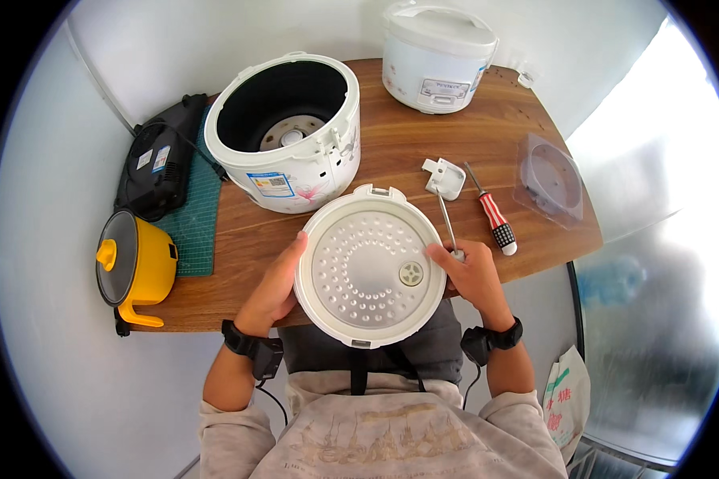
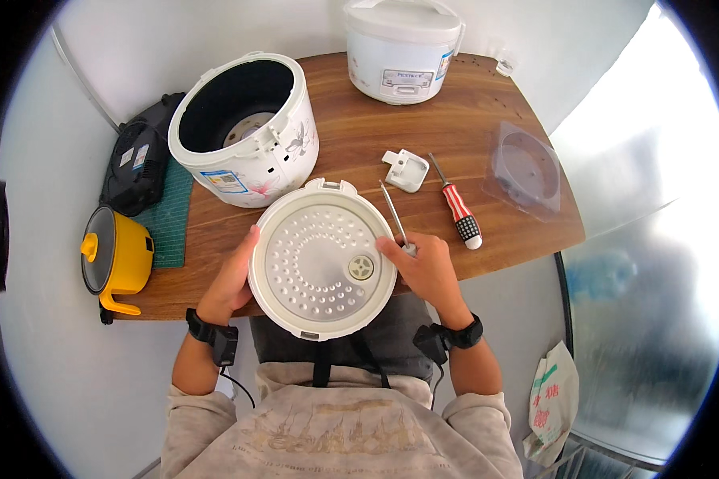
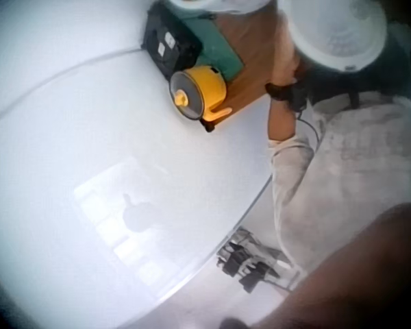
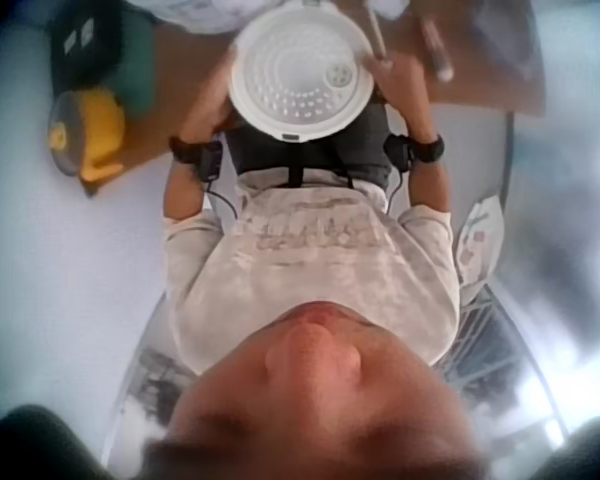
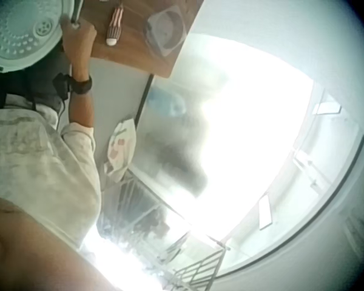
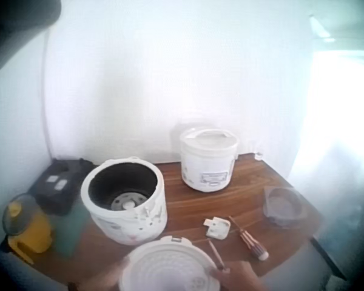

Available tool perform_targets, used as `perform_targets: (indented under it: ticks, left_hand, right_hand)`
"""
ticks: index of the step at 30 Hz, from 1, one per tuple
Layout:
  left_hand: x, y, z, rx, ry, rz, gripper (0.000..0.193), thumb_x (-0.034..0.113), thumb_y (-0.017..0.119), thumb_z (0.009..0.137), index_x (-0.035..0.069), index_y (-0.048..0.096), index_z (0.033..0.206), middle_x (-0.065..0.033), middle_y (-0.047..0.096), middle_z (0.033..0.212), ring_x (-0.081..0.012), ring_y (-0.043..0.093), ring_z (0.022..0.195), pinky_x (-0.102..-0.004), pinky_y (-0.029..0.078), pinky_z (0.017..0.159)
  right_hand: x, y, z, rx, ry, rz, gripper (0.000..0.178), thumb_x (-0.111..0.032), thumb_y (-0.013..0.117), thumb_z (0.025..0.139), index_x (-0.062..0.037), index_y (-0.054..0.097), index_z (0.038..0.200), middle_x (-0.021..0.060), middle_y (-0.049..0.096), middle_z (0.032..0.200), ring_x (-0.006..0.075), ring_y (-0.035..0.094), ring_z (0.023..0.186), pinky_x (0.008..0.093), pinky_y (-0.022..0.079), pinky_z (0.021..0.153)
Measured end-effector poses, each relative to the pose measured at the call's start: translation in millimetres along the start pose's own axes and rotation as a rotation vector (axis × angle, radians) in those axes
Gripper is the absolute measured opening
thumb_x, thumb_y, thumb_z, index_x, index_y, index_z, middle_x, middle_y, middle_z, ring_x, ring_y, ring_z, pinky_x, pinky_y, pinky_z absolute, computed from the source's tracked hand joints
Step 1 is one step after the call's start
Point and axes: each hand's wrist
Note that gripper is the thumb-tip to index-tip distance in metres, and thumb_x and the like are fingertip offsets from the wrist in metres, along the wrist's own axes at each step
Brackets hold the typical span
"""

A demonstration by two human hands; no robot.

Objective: The person uses a screwdriver to remove screws from a white rice cooker, then detaches the lid and separates its internal components. The person continues to unscrew and separate parts of the lid assembly on a wooden table.

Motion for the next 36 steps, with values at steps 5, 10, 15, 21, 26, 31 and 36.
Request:
perform_targets:
  ticks: [5, 10, 15, 21, 26, 31, 36]
  left_hand:
    - [-1, 1, 0, -0.005, 0.027, -0.033, 0.068, 0.055, 0.038, 0.109, 0.003, 0.044, 0.152, -0.0130, 0.056, 0.147, -0.0206, 0.057, 0.130, -0.0369, 0.045, 0.110]
    - [-3, 0, 1, 0.007, 0.058, 0.004, 0.068, 0.056, 0.040, 0.108, 0.004, 0.046, 0.151, -0.0125, 0.058, 0.145, -0.0203, 0.058, 0.128, -0.0368, 0.045, 0.110]
    - [-4, 4, 0, 0.017, 0.055, -0.015, 0.066, 0.053, 0.036, 0.110, 0.003, 0.044, 0.152, -0.0126, 0.056, 0.147, -0.0197, 0.057, 0.130, -0.0354, 0.044, 0.110]
    - [-1, 3, 0, -0.047, 0.099, 0.001, 0.068, 0.054, 0.036, 0.110, 0.002, 0.044, 0.152, -0.0127, 0.055, 0.147, -0.0199, 0.056, 0.131, -0.0352, 0.043, 0.111]
    - [10, 4, 8, 0.007, 0.119, -0.048, 0.069, 0.058, 0.035, 0.109, 0.001, 0.049, 0.144, -0.0146, 0.058, 0.142, -0.0211, 0.057, 0.128, -0.0362, 0.043, 0.111]
    - [22, -13, 28, 0.051, 0.106, -0.086, 0.077, 0.068, 0.037, 0.104, -0.004, 0.049, 0.128, -0.0204, 0.061, 0.132, -0.0234, 0.058, 0.124, -0.0376, 0.044, 0.110]
    - [27, -25, 45, 0.072, 0.117, 0.047, 0.083, 0.077, 0.034, 0.099, -0.002, 0.048, 0.125, -0.0210, 0.059, 0.133, -0.0258, 0.059, 0.123, -0.0391, 0.046, 0.109]
  right_hand:
    - [1, 1, 2, 0.005, 0.022, -0.035, 0.043, -0.037, 0.073, 0.095, 0.0061, 0.075, 0.097, 0.0052, 0.064, 0.060, 0.0102, 0.060, 0.051, 0.0278, 0.046, 0.047]
    - [-1, 0, 3, -0.025, 0.026, -0.054, 0.045, -0.039, 0.071, 0.097, 0.0057, 0.074, 0.100, 0.0051, 0.064, 0.061, 0.0104, 0.059, 0.050, 0.0279, 0.046, 0.047]
    - [2, 2, 3, -0.017, 0.014, -0.036, 0.043, -0.038, 0.070, 0.098, 0.0049, 0.073, 0.099, 0.0048, 0.064, 0.061, 0.0100, 0.059, 0.050, 0.0280, 0.045, 0.047]
    - [4, 4, 4, -0.023, -0.024, 0.014, 0.036, -0.032, 0.068, 0.099, 0.0034, 0.072, 0.102, 0.0027, 0.062, 0.061, 0.0084, 0.056, 0.049, 0.0270, 0.044, 0.045]
    - [10, 7, 2, -0.030, -0.036, 0.083, 0.034, -0.030, 0.067, 0.100, 0.0023, 0.070, 0.109, 0.0009, 0.062, 0.062, 0.0070, 0.055, 0.049, 0.0251, 0.041, 0.045]
    - [13, 6, 1, -0.052, -0.025, 0.125, 0.034, -0.030, 0.066, 0.101, 0.0012, 0.069, 0.113, 0.0003, 0.062, 0.063, 0.0058, 0.053, 0.048, 0.0242, 0.041, 0.044]
    - [15, 4, 2, -0.070, -0.013, 0.133, 0.034, -0.031, 0.065, 0.101, 0.0011, 0.068, 0.113, 0.0004, 0.062, 0.063, 0.0059, 0.053, 0.047, 0.0241, 0.041, 0.044]
Point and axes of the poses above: each hand's wrist, its own z-axis towards the middle knuckle, its own y-axis out of the palm, x = y × z
